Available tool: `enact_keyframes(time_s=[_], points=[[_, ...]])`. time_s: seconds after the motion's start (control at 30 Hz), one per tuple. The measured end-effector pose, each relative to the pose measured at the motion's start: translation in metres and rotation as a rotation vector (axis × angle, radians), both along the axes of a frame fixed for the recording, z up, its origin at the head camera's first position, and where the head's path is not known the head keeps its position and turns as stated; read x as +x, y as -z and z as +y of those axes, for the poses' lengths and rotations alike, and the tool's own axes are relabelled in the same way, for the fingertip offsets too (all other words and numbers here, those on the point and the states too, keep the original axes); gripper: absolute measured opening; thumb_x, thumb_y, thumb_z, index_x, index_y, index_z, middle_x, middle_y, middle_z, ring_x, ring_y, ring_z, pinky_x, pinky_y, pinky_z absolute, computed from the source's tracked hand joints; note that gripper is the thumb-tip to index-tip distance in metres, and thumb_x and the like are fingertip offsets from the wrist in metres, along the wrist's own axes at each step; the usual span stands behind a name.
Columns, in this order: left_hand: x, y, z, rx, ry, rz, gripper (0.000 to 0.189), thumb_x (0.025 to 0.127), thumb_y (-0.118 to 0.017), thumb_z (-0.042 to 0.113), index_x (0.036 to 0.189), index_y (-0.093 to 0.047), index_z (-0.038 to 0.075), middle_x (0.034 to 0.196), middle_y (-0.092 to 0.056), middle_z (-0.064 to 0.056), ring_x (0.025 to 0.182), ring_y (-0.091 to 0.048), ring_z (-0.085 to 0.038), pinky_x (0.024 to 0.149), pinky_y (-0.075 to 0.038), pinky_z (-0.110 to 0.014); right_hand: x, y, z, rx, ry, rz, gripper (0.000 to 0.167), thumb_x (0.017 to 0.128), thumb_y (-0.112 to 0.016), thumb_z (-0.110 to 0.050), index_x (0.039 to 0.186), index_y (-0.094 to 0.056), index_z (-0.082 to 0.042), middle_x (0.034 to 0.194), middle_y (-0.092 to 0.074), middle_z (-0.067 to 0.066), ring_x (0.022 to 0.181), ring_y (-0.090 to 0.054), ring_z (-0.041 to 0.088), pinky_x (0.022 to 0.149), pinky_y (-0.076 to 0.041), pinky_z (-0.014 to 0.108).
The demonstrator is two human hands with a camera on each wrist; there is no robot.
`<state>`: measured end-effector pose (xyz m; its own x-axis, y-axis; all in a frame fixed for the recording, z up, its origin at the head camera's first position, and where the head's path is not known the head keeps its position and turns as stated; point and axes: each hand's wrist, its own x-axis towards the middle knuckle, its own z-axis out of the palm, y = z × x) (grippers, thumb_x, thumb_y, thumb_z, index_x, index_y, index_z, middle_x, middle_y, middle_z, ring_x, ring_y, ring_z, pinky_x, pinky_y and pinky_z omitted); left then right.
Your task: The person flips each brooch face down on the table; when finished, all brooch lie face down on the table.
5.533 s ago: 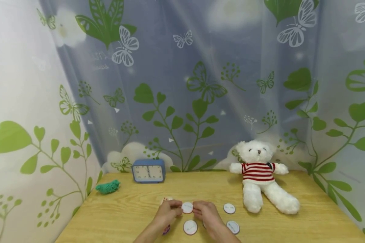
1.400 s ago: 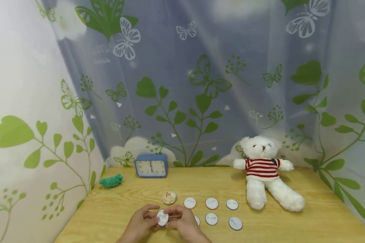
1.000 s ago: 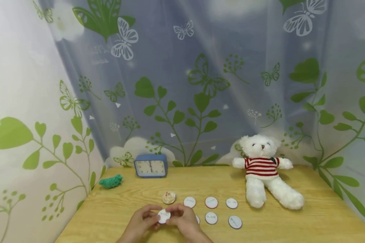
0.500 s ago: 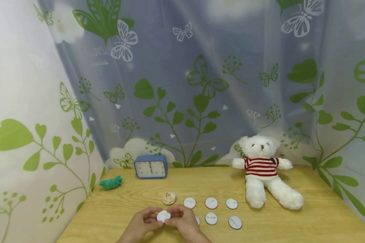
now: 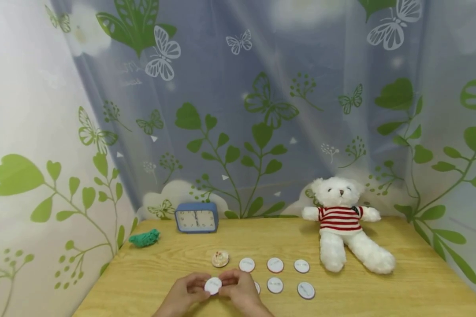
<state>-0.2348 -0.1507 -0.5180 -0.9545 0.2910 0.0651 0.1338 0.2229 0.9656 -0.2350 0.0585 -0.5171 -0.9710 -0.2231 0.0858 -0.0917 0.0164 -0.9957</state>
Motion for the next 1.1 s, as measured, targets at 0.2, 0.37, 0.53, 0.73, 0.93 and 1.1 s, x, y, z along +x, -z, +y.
enact_keyframes(time_s=[0.2,0.37,0.53,0.73,0.93,1.1], points=[[0.001,-0.005,0.001,-0.079,-0.044,0.056,0.037,0.083,-0.078,-0.004,0.118,-0.069,-0.01,0.105,-0.073,-0.016,0.089,-0.066,-0.02,0.074,-0.053,-0.019,0.001,-0.006,0.001,0.057,0.011,-0.014,0.03,0.084,-0.072,0.002,0.112,-0.07,0.014,0.104,-0.075,0.02,0.092,-0.065,0.012,0.078,-0.052,0.021],[0.0,-0.008,0.001,-0.095,-0.053,0.051,0.034,0.084,-0.078,-0.005,0.117,-0.07,-0.01,0.107,-0.074,-0.017,0.092,-0.067,-0.022,0.075,-0.054,-0.02,0.0,-0.007,0.002,0.036,-0.001,-0.063,0.033,0.088,-0.069,-0.001,0.115,-0.068,0.017,0.109,-0.073,0.021,0.094,-0.063,0.011,0.08,-0.053,0.023],[-0.001,-0.006,0.001,-0.09,-0.055,0.03,0.034,0.084,-0.076,-0.007,0.117,-0.069,-0.013,0.109,-0.073,-0.02,0.094,-0.068,-0.024,0.075,-0.055,-0.02,0.001,-0.005,0.003,0.025,-0.008,-0.074,0.034,0.088,-0.068,-0.001,0.115,-0.067,0.019,0.111,-0.073,0.023,0.093,-0.062,0.009,0.079,-0.052,0.021],[-0.001,-0.006,0.002,-0.081,-0.049,0.042,0.034,0.086,-0.075,-0.008,0.118,-0.068,-0.015,0.11,-0.073,-0.024,0.096,-0.07,-0.028,0.076,-0.056,-0.021,0.002,-0.008,0.003,-0.081,-0.024,-0.122,0.037,0.092,-0.064,0.0,0.12,-0.061,0.024,0.112,-0.072,0.024,0.099,-0.066,0.015,0.086,-0.057,0.026],[0.0,-0.01,0.003,-0.06,-0.042,0.035,0.034,0.087,-0.074,-0.008,0.119,-0.067,-0.015,0.111,-0.072,-0.025,0.097,-0.07,-0.028,0.076,-0.057,-0.022,0.002,-0.013,0.003,-0.132,-0.021,-0.169,0.036,0.097,-0.061,0.0,0.122,-0.059,0.025,0.112,-0.073,0.018,0.103,-0.067,0.017,0.094,-0.059,0.035],[0.001,-0.011,0.004,-0.062,-0.04,0.014,0.034,0.087,-0.074,-0.007,0.119,-0.067,-0.015,0.11,-0.073,-0.023,0.096,-0.069,-0.025,0.077,-0.058,-0.023,0.003,-0.015,0.004,-0.129,-0.014,-0.179,0.037,0.097,-0.059,-0.001,0.123,-0.057,0.026,0.112,-0.072,0.014,0.102,-0.065,0.015,0.095,-0.059,0.036]])
